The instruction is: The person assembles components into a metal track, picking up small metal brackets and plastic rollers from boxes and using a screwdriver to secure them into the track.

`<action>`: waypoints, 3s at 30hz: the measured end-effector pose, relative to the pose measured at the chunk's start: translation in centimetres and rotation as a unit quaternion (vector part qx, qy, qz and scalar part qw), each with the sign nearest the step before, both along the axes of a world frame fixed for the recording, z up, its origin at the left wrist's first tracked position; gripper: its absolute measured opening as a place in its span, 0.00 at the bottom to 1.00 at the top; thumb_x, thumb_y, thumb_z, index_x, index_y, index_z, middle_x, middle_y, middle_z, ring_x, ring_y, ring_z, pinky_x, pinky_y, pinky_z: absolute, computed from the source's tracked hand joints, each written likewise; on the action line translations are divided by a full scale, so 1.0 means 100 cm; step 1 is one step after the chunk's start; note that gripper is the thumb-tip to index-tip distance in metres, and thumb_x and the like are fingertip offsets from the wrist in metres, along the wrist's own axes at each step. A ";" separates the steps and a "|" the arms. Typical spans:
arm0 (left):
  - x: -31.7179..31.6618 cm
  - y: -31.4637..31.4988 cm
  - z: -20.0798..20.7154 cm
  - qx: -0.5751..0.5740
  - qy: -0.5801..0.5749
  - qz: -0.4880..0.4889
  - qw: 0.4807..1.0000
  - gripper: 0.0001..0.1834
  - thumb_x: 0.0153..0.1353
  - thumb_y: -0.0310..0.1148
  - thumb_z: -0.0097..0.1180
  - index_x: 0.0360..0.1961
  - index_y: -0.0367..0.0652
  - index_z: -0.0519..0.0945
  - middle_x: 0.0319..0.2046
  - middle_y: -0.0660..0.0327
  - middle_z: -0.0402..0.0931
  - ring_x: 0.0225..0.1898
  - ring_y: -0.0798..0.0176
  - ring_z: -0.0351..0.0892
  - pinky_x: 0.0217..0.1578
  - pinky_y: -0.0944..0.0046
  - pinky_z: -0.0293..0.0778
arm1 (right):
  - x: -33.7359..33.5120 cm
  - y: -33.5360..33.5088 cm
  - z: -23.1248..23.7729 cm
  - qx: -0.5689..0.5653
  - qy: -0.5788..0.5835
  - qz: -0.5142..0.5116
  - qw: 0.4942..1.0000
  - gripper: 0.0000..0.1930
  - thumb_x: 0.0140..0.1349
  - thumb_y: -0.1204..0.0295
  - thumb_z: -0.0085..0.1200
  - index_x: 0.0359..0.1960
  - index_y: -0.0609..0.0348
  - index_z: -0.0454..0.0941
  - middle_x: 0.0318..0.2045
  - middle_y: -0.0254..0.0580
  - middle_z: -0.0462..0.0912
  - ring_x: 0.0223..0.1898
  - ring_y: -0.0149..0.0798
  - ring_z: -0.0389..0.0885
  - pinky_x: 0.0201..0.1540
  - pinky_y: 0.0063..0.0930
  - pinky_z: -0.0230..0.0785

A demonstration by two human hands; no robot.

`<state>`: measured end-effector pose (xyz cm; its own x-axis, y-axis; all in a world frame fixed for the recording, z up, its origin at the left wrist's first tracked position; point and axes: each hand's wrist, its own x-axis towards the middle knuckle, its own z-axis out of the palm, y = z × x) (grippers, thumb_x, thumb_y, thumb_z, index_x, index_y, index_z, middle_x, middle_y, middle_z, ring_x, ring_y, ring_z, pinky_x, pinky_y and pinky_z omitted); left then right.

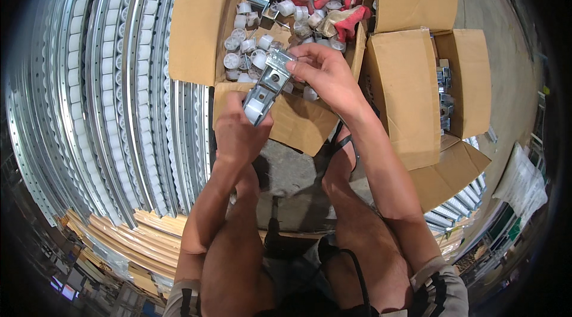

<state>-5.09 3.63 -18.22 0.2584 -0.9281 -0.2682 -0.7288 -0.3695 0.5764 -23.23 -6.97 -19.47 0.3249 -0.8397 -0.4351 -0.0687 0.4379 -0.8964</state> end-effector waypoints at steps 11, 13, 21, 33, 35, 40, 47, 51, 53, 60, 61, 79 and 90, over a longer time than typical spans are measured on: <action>-0.003 0.010 -0.008 -0.057 -0.015 -0.105 0.993 0.32 0.47 0.27 0.70 0.55 0.33 0.75 0.44 0.41 0.76 0.47 0.36 0.78 0.48 0.45 0.75 | -0.010 -0.008 0.002 0.097 -0.107 -0.054 0.988 0.09 0.63 0.71 0.64 0.40 0.60 0.79 0.34 0.33 0.83 0.36 0.27 0.82 0.39 0.25 0.77; -0.005 0.010 -0.007 -0.062 -0.021 -0.107 0.992 0.31 0.46 0.26 0.70 0.54 0.34 0.76 0.43 0.42 0.77 0.47 0.36 0.77 0.48 0.46 0.74 | -0.017 -0.010 -0.009 0.123 -0.138 -0.058 0.981 0.09 0.62 0.71 0.64 0.40 0.60 0.78 0.34 0.33 0.83 0.35 0.28 0.82 0.39 0.25 0.77; -0.003 0.012 -0.002 -0.023 0.054 -0.093 0.994 0.31 0.47 0.29 0.70 0.55 0.35 0.75 0.44 0.41 0.76 0.46 0.35 0.77 0.48 0.44 0.74 | -0.023 -0.012 -0.007 0.047 -0.057 -0.032 0.997 0.11 0.61 0.70 0.63 0.41 0.63 0.80 0.33 0.34 0.83 0.33 0.28 0.80 0.38 0.24 0.75; 0.021 0.000 0.007 0.032 0.101 -0.092 0.990 0.27 0.50 0.29 0.69 0.54 0.38 0.79 0.44 0.43 0.81 0.45 0.36 0.82 0.47 0.50 0.78 | -0.011 -0.010 0.002 0.030 0.014 0.051 0.998 0.10 0.61 0.72 0.64 0.38 0.65 0.79 0.31 0.33 0.80 0.32 0.26 0.77 0.37 0.24 0.71; 0.022 -0.002 0.008 0.022 0.096 -0.109 0.989 0.26 0.51 0.28 0.67 0.53 0.37 0.79 0.42 0.44 0.82 0.42 0.39 0.83 0.45 0.52 0.78 | -0.012 -0.010 0.000 0.015 0.023 0.044 0.999 0.10 0.61 0.72 0.64 0.38 0.65 0.79 0.31 0.33 0.80 0.32 0.26 0.77 0.37 0.24 0.71; 0.025 -0.003 0.009 0.008 0.120 -0.121 0.985 0.25 0.49 0.29 0.68 0.51 0.36 0.80 0.43 0.43 0.81 0.43 0.33 0.81 0.46 0.50 0.78 | -0.011 -0.010 -0.006 0.004 -0.010 0.004 1.000 0.11 0.58 0.69 0.67 0.34 0.64 0.80 0.28 0.34 0.81 0.30 0.27 0.78 0.33 0.25 0.71; 0.050 -0.011 0.007 0.139 0.298 -0.063 0.942 0.18 0.61 0.26 0.67 0.52 0.37 0.80 0.36 0.59 0.83 0.37 0.62 0.84 0.41 0.62 0.79 | -0.030 -0.001 -0.013 0.155 -0.312 -0.048 0.936 0.13 0.62 0.74 0.60 0.47 0.64 0.78 0.47 0.45 0.83 0.49 0.39 0.82 0.57 0.43 0.76; 0.072 -0.021 0.011 0.209 0.436 -0.038 0.874 0.20 0.62 0.25 0.66 0.55 0.33 0.78 0.41 0.59 0.85 0.42 0.66 0.83 0.47 0.64 0.78 | -0.033 0.005 -0.007 0.139 -0.422 -0.004 0.896 0.18 0.65 0.73 0.58 0.56 0.64 0.75 0.55 0.48 0.82 0.61 0.43 0.78 0.64 0.49 0.72; 0.081 -0.022 0.010 0.207 0.491 -0.036 0.846 0.22 0.60 0.24 0.64 0.56 0.30 0.77 0.44 0.56 0.85 0.47 0.64 0.85 0.53 0.63 0.78 | -0.030 0.005 0.003 0.138 -0.437 0.002 0.889 0.21 0.64 0.73 0.60 0.58 0.64 0.73 0.56 0.49 0.82 0.61 0.45 0.79 0.64 0.50 0.72; 0.093 -0.024 0.012 0.234 0.525 -0.021 0.818 0.18 0.59 0.24 0.69 0.50 0.35 0.81 0.39 0.63 0.83 0.42 0.70 0.83 0.45 0.68 0.78 | -0.028 0.013 0.040 0.100 -0.514 0.047 0.851 0.30 0.55 0.75 0.65 0.60 0.64 0.69 0.55 0.60 0.81 0.61 0.50 0.80 0.67 0.49 0.70; 0.092 -0.022 0.010 0.192 0.508 -0.049 0.838 0.17 0.58 0.23 0.69 0.49 0.36 0.81 0.38 0.66 0.82 0.40 0.73 0.80 0.42 0.69 0.77 | -0.026 0.016 0.038 0.107 -0.509 0.076 0.851 0.30 0.52 0.75 0.65 0.58 0.64 0.69 0.55 0.63 0.80 0.61 0.50 0.79 0.65 0.48 0.72; 0.094 -0.018 0.013 0.211 0.560 -0.036 0.800 0.23 0.53 0.31 0.73 0.49 0.36 0.81 0.36 0.65 0.82 0.37 0.73 0.81 0.39 0.70 0.77 | -0.012 0.039 0.053 0.086 -0.420 0.104 0.897 0.24 0.70 0.57 0.60 0.55 0.66 0.76 0.31 0.47 0.83 0.19 0.37 0.78 0.18 0.29 0.71; 0.090 -0.019 0.008 0.163 0.583 -0.032 0.795 0.29 0.55 0.26 0.70 0.56 0.26 0.74 0.39 0.55 0.83 0.30 0.63 0.87 0.29 0.66 0.85 | -0.014 0.037 0.060 0.102 -0.074 0.180 0.976 0.15 0.73 0.61 0.59 0.43 0.63 0.81 0.29 0.31 0.77 0.30 0.24 0.74 0.31 0.22 0.67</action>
<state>3.92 1.74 -17.44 -0.3878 -0.7618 -0.5189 0.2083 -0.6208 0.7558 -24.61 -3.29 -13.42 0.6545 -0.5613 -0.5066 -0.1268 0.5791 -0.8053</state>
